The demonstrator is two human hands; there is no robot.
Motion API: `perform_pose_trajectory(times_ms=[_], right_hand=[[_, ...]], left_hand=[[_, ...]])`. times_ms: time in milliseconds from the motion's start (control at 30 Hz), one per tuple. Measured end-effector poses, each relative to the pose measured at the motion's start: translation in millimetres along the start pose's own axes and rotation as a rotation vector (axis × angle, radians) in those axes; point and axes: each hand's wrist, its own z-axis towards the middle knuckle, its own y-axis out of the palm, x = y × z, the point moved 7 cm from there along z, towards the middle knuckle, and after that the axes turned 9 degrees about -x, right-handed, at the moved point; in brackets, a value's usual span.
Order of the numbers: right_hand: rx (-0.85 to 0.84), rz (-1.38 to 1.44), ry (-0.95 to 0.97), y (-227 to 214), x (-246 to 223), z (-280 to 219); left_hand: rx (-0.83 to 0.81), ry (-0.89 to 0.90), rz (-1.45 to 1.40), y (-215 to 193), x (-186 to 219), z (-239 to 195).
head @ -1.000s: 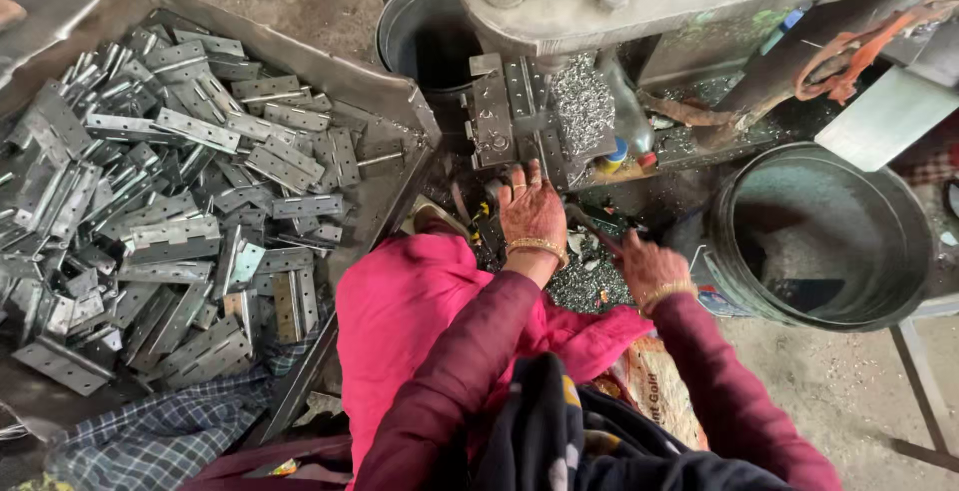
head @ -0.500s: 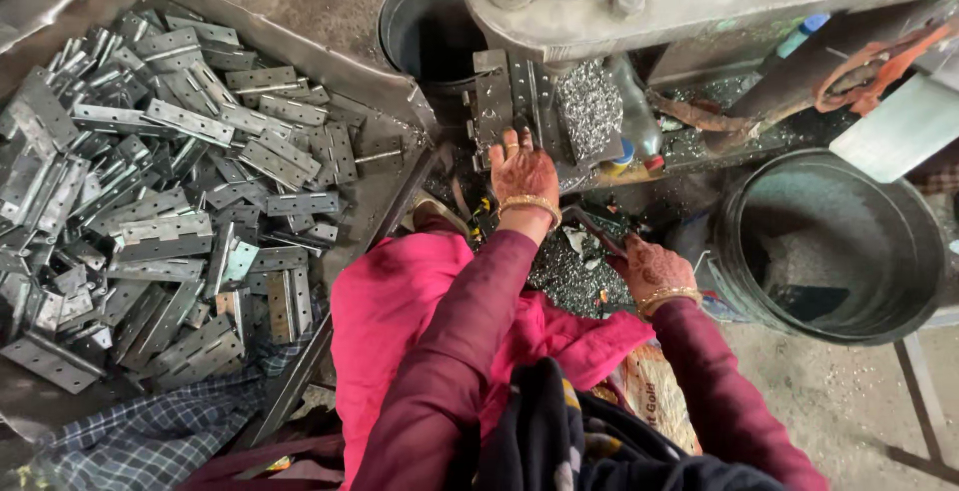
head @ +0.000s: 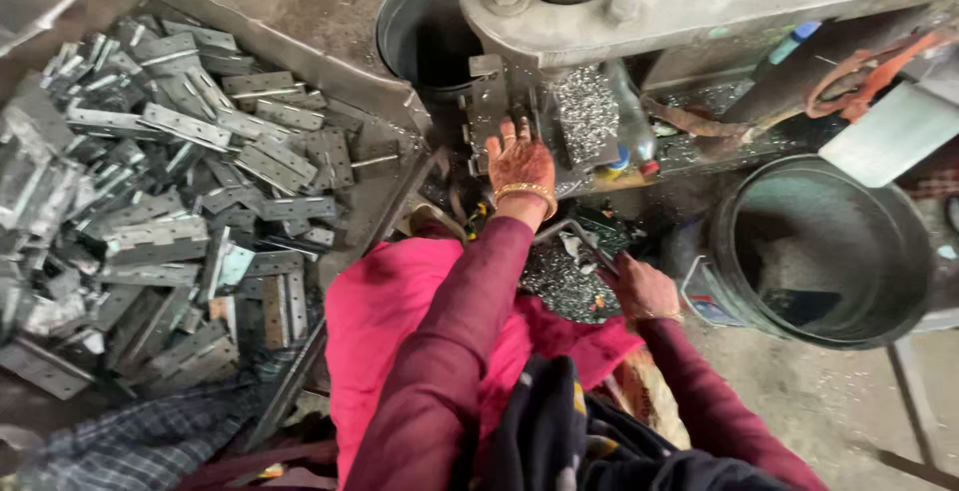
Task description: The person picks up metal hinge components from a large bin and places them one at a time into a stamping or punching machine, while using a small tool to clear metal shavings from the work area.
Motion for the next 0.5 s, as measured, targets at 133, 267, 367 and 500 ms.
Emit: perform_pose_trajectory(times_ms=[133, 267, 367, 500], right_hand=[[-0.03, 0.021, 0.004, -2.4, 8.1, -2.2], [-0.031, -0.039, 0.014, -11.1, 7.9, 12.3], [-0.047, 0.033, 0.011, 25.1, 17.6, 16.2], [-0.082, 0.08, -0.031, 36.8, 22.1, 25.8]], left_hand=[[-0.235, 0.029, -0.003, 22.9, 0.7, -20.2], [-0.278, 0.032, 0.074, 15.1, 0.2, -12.3], [-0.131, 0.044, 0.022, 14.4, -7.2, -16.6], [-0.135, 0.033, -0.032, 5.7, -21.9, -14.1]])
